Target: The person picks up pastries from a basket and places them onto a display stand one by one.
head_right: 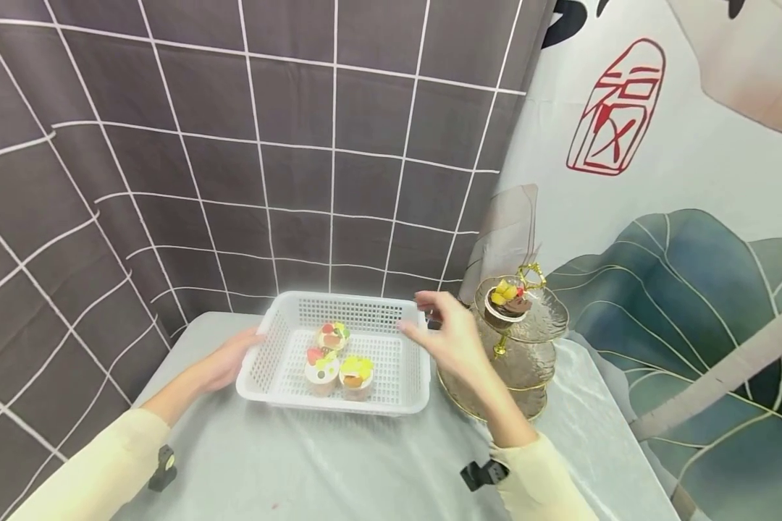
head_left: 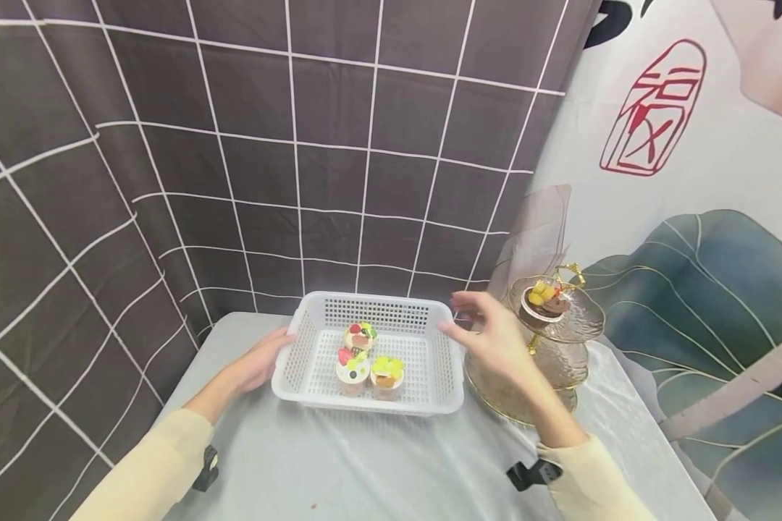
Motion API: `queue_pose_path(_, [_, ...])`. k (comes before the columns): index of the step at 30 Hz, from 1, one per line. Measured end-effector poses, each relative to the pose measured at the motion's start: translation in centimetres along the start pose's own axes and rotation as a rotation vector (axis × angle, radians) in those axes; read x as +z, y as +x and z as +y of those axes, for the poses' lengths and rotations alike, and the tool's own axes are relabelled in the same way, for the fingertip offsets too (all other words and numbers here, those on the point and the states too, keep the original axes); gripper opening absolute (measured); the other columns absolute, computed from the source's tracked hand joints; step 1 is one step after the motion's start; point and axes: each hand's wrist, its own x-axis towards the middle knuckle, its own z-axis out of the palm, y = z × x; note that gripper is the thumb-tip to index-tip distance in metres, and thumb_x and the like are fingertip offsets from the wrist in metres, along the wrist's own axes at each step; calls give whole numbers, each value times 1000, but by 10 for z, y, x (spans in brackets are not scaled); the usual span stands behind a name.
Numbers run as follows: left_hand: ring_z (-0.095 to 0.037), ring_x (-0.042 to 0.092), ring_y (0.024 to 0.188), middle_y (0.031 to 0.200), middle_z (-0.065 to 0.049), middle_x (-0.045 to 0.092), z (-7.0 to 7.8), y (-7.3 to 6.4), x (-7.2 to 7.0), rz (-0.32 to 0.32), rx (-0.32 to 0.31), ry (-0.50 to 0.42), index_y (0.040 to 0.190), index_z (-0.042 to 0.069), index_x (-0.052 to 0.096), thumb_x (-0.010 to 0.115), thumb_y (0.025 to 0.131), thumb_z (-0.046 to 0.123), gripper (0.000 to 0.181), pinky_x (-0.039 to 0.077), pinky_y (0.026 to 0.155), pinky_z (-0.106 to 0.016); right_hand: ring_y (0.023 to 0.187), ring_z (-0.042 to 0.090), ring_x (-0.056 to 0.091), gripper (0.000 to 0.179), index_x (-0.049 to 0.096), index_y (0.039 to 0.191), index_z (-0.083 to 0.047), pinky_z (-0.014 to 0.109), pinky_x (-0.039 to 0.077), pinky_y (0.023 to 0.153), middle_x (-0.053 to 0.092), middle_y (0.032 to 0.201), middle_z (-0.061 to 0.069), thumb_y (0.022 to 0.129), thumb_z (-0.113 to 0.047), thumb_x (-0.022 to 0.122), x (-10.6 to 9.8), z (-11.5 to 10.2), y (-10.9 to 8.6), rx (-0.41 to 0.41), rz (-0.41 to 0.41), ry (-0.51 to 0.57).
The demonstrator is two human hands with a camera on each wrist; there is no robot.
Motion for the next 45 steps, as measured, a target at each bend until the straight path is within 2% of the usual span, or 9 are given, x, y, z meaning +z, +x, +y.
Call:
queue_pose_path(3, [-48,39,150,166,-30,31,-1,3,-2,-17,15,7,170,6,9,32,117,29,62,44,118,-58,119,36,68,59,63,138,-3,51,56,106,71,129,15,90,-27,88,32,10,10,21,-89,45])
queue_pose_path(7, [-49,49,142,161,-33,38,1,5,-8,-9,1,20,169,4,14,36,117,30,63,52,109,-60,122,36,67,58,63,137,1,47,57,107,69,129,17,91,-26,86,68,23,21,28,-158,84])
queue_pose_path(10, [-48,57,135,156,-34,44,4,3,-13,11,-29,40,168,4,18,43,115,31,64,57,101,-61,124,34,66,58,63,137,1,46,57,107,68,132,17,92,-28,85,89,30,26,56,-194,114])
queue_pose_path(14, [-47,57,135,155,-32,46,11,-3,-18,28,-61,57,167,2,18,50,113,30,68,57,102,-61,124,33,67,59,62,139,2,44,58,105,68,133,18,94,-29,84,109,34,32,93,-213,166])
queue_pose_path(19, [-51,52,139,159,-35,40,21,-9,-21,-6,-67,56,167,0,13,46,114,23,67,54,106,-63,122,33,68,58,63,139,3,42,59,104,69,131,20,94,-28,83,126,32,38,149,-182,251])
queue_pose_path(24, [-54,50,140,159,-38,36,27,-9,-23,-52,-59,78,167,-2,10,41,114,17,64,54,105,-62,125,33,66,62,62,141,2,47,55,108,69,133,19,93,-29,84,141,31,42,221,-162,305])
queue_pose_path(29, [-55,50,139,159,-38,36,27,-8,-27,-94,-46,113,167,-2,9,39,114,17,63,55,106,-61,129,33,62,62,63,142,-1,48,52,113,66,137,19,92,-31,85,155,36,48,279,-150,326])
queue_pose_path(35, [-55,50,139,159,-38,36,24,-7,-28,-109,-28,117,167,-2,10,39,115,18,63,55,105,-61,132,35,60,65,60,143,1,50,49,115,63,142,22,92,-29,84,170,39,55,356,-146,376])
queue_pose_path(45, [-53,52,138,156,-37,40,19,-4,-21,-101,-22,98,166,-3,15,41,115,17,61,56,104,-60,134,37,58,67,57,144,3,50,48,117,63,143,19,88,-21,85,191,46,54,409,-176,273])
